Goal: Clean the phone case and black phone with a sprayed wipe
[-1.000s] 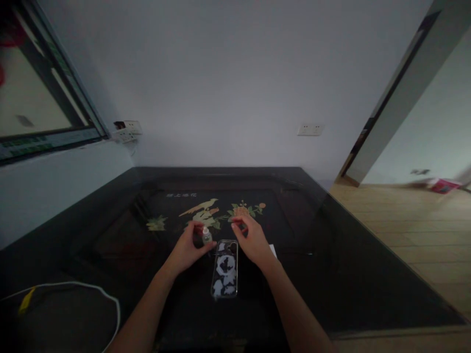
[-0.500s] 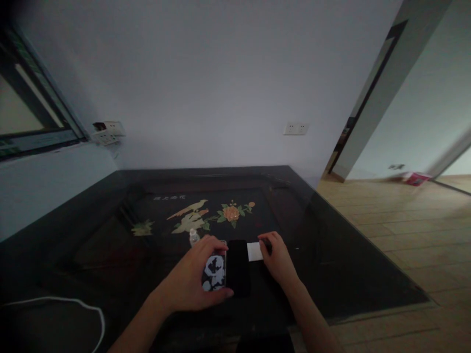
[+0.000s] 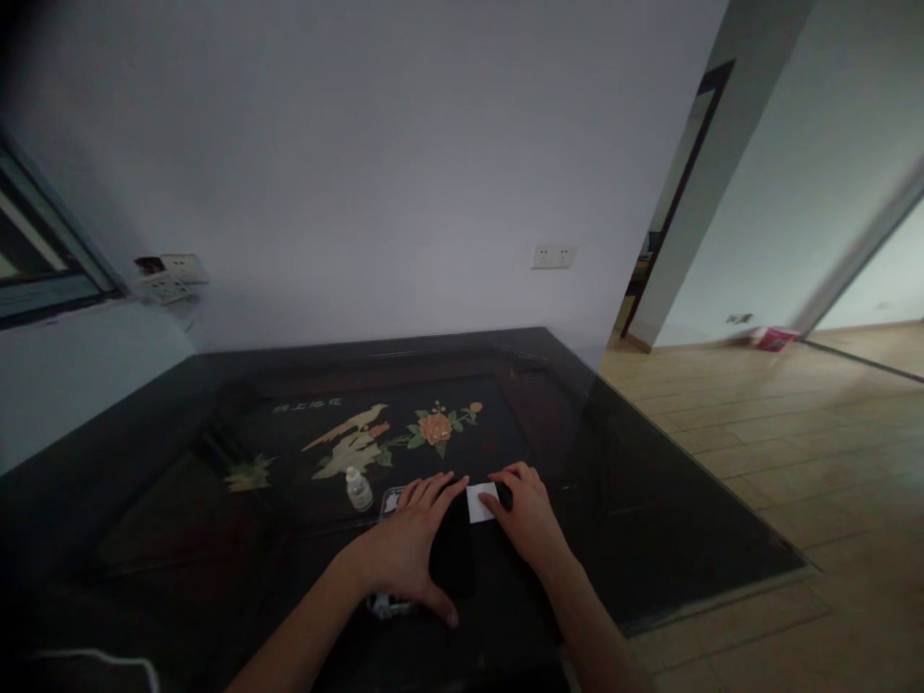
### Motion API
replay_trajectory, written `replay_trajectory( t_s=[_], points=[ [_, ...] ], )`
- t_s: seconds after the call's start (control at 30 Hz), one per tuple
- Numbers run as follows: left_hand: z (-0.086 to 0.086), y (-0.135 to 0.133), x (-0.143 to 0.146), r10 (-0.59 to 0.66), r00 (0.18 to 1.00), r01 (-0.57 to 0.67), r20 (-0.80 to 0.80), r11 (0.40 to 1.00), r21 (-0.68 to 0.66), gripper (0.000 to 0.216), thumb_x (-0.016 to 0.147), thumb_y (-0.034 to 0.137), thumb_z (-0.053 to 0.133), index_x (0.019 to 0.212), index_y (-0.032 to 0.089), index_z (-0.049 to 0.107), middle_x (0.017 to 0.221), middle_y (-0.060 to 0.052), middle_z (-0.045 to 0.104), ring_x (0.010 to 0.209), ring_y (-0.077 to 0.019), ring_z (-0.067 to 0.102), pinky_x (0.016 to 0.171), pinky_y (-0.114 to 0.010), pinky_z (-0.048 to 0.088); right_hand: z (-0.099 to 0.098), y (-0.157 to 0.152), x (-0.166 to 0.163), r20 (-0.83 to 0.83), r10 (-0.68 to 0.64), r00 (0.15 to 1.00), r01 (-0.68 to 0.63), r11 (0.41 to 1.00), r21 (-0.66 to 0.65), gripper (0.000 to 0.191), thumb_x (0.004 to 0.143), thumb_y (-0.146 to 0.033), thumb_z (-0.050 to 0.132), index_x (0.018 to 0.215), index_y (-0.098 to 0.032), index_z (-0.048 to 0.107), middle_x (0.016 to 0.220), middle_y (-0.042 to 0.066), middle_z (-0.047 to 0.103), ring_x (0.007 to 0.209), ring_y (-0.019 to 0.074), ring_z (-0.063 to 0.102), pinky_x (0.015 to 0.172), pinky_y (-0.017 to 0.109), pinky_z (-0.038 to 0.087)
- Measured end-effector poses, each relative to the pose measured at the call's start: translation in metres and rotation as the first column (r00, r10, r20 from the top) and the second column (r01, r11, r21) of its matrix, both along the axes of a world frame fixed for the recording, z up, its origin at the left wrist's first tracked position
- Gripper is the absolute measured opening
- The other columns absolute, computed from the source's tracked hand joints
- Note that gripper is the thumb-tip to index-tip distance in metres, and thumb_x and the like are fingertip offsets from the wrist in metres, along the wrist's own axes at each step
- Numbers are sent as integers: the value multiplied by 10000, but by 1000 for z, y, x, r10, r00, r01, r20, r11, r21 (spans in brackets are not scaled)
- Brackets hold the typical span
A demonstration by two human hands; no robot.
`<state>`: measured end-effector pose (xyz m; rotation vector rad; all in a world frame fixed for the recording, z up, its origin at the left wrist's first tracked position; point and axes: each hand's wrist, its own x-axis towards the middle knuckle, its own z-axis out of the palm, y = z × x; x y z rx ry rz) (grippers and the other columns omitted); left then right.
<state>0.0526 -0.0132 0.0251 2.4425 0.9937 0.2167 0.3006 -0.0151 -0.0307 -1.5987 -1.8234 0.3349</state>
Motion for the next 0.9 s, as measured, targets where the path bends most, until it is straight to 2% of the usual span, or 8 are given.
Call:
replay_trajectory(
  t_s=[0.2,0.4,0.57,0.63,0.73,0.9],
  points=[
    [-3,2,-2,-16,999,13,51,999,40,1428,464,690,870,1629,246,174,1622,-203,317,1499,-451,272,1224,-663,69,5,-1,-3,-42,14,999,-16,999,-49,142,909,-352,693,993,-256,756,1031,86,663,1010,292,625,944,462,491],
    [-1,4,-1,-9,991,4,133,999,39,1317,431,632,898,1561,268,328,1496,-152,449,1409,-445,372,1209,-625,177,9,-2,-4,-42,39,998,-41,998,-50,127,940,-312,612,898,-239,707,926,64,656,926,264,626,874,418,503],
    [-3,5,-1,-24,986,17,168,999,40,1284,432,616,907,1537,280,343,1457,-144,468,1399,-430,390,1227,-638,82,3,1,5,-77,-48,996,49,999,11,157,936,-304,564,859,-226,677,920,96,661,910,280,638,857,434,513],
    [-2,5,-2,-23,986,18,168,999,37,1285,431,624,907,1536,284,344,1461,-146,465,1401,-429,389,1227,-642,72,3,1,8,-130,-115,985,119,993,18,179,944,-351,551,890,-222,663,918,100,680,900,285,656,853,441,520],
    [-2,5,-3,-20,986,15,164,999,34,1273,431,649,899,1528,279,370,1464,-151,469,1408,-432,382,1226,-648,90,7,0,9,-243,-188,952,182,982,-45,231,948,-444,546,941,-231,635,907,83,716,870,282,693,811,428,543],
    [-8,4,-5,-18,988,15,152,1000,23,1335,430,698,886,1563,275,321,1584,-186,363,1492,-456,275,1221,-682,40,17,-1,-4,-516,-136,845,116,991,-72,325,873,-533,663,983,-233,606,926,95,736,887,294,728,760,408,587]
  ],
)
